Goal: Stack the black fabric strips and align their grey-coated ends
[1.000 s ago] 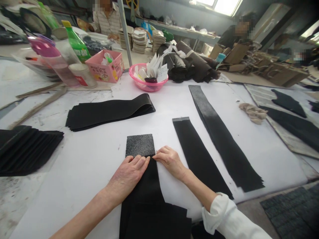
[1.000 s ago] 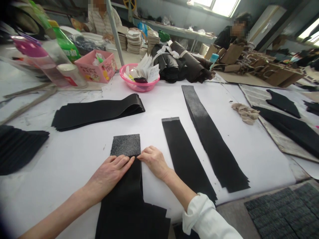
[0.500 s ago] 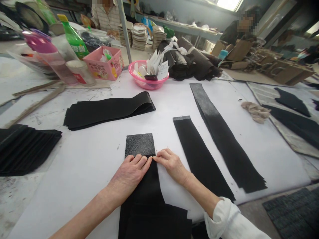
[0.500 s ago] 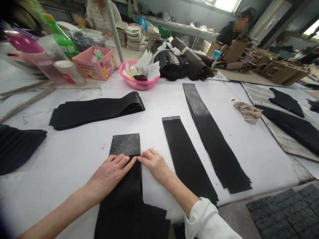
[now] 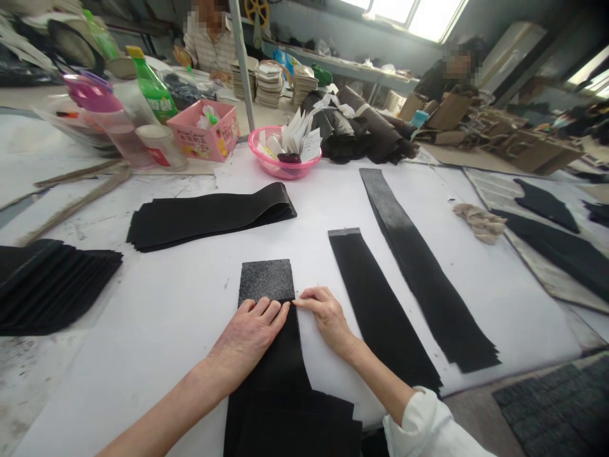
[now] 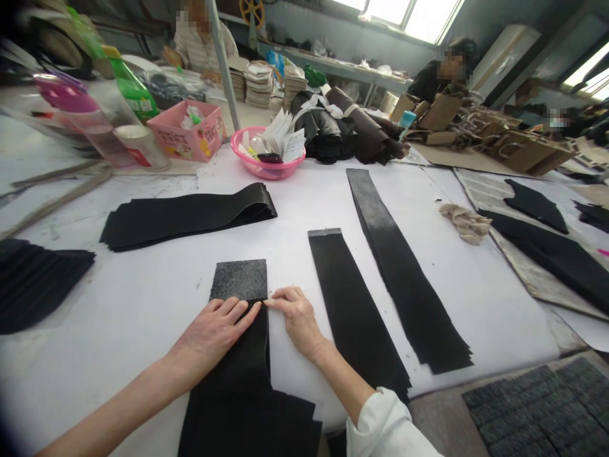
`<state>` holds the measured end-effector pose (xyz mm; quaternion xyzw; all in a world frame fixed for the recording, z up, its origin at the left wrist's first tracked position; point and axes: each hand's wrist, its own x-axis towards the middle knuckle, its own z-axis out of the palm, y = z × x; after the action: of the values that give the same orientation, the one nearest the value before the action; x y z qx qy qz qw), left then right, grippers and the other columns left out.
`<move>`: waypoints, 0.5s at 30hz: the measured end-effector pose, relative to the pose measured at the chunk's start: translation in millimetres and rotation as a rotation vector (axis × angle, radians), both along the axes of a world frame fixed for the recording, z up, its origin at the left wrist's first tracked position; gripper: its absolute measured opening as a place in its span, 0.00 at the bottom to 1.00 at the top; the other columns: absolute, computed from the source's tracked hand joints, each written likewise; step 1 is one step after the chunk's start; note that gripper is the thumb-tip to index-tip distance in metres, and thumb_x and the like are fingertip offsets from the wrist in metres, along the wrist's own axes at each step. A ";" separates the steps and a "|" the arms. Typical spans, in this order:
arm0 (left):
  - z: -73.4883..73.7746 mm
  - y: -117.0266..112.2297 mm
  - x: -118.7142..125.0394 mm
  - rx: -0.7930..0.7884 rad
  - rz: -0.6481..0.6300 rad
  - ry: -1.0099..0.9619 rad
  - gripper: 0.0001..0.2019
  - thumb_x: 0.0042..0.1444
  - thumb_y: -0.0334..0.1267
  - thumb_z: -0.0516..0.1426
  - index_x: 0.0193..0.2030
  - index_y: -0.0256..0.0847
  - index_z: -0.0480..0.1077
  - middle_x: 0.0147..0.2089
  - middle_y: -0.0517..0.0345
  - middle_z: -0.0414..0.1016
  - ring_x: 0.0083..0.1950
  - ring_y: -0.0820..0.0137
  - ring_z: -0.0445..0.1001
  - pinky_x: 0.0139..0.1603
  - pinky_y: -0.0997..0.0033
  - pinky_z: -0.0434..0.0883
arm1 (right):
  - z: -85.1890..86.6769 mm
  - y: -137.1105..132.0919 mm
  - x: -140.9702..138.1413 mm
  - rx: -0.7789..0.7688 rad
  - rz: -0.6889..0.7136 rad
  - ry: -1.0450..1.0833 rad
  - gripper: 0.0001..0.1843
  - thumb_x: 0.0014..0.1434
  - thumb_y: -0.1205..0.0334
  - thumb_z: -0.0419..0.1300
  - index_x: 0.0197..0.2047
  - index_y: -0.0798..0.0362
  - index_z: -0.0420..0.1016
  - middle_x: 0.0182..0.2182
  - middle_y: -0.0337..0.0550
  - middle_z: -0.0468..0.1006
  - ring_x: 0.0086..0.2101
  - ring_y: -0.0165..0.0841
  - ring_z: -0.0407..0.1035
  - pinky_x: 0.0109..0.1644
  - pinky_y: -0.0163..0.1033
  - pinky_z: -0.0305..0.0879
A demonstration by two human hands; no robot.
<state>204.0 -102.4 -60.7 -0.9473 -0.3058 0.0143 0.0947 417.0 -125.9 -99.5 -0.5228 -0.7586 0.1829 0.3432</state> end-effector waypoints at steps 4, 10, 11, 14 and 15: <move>1.8 -0.6 -0.3 -0.009 0.021 -0.008 0.22 0.60 0.23 0.48 0.61 0.39 0.60 0.46 0.51 0.70 0.48 0.63 0.67 0.46 0.60 0.65 | 1.4 -4.5 -2.9 0.021 -0.002 -0.064 0.20 0.65 0.73 0.52 0.53 0.42 0.73 0.45 0.43 0.72 0.47 0.35 0.65 0.51 0.43 0.70; 0.6 -1.4 0.0 -0.017 0.031 -0.033 0.21 0.61 0.24 0.47 0.61 0.35 0.60 0.47 0.51 0.70 0.49 0.62 0.68 0.47 0.60 0.66 | 4.6 -9.4 -7.7 0.085 0.054 -0.316 0.20 0.67 0.69 0.52 0.60 0.47 0.66 0.51 0.49 0.70 0.53 0.39 0.62 0.55 0.48 0.67; -0.4 -2.2 -0.8 -0.015 0.039 -0.037 0.21 0.62 0.24 0.47 0.61 0.34 0.60 0.48 0.51 0.70 0.49 0.61 0.68 0.47 0.60 0.66 | 4.9 -9.7 -8.1 0.101 0.060 -0.350 0.19 0.67 0.69 0.51 0.60 0.48 0.66 0.51 0.49 0.70 0.53 0.40 0.62 0.56 0.49 0.66; -3.2 -6.0 -5.9 0.001 0.075 -0.044 0.21 0.62 0.23 0.47 0.61 0.33 0.61 0.51 0.49 0.70 0.53 0.60 0.67 0.51 0.59 0.66 | 6.2 -10.0 -8.6 0.115 0.077 -0.413 0.19 0.67 0.69 0.50 0.60 0.50 0.65 0.52 0.51 0.70 0.54 0.40 0.61 0.57 0.49 0.64; -4.0 -7.5 -8.5 0.009 0.089 -0.045 0.21 0.62 0.23 0.47 0.61 0.33 0.62 0.52 0.49 0.69 0.55 0.59 0.66 0.52 0.59 0.65 | 6.7 -9.9 -8.6 0.112 0.080 -0.424 0.19 0.68 0.70 0.50 0.60 0.51 0.65 0.52 0.51 0.70 0.54 0.40 0.62 0.57 0.49 0.63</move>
<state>195.4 -109.9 -64.7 -0.9324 -0.3498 -0.0042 0.0910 408.4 -135.8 -92.7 -0.4990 -0.8429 0.0401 0.1970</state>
